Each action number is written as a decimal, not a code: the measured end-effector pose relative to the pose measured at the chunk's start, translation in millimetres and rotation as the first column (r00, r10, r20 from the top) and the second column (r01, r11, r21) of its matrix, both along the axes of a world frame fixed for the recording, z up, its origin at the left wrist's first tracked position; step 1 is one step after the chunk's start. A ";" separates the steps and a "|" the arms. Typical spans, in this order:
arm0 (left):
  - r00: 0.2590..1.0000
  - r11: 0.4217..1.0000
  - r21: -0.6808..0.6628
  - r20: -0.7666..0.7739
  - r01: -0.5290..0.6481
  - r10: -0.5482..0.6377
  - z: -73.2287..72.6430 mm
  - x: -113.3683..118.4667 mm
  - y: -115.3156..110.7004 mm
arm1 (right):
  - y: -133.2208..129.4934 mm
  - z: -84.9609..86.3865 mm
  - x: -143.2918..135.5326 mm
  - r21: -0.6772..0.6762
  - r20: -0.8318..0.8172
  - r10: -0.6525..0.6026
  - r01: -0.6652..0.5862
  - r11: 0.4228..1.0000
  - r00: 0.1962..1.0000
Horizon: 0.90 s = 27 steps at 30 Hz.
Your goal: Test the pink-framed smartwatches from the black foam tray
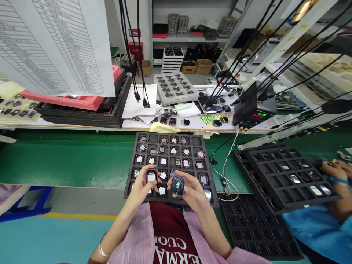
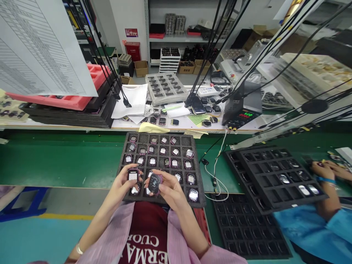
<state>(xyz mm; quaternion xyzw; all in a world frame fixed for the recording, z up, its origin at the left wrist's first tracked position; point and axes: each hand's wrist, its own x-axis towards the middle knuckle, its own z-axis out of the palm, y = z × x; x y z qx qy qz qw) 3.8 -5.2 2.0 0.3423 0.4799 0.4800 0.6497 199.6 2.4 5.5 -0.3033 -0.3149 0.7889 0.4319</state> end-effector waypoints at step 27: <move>1.000 1.000 0.000 0.014 0.020 -0.020 -2.4 0.8 0.4 | 1.3 -1.0 4.4 0.019 -0.055 -0.005 0.006 1.000 0.998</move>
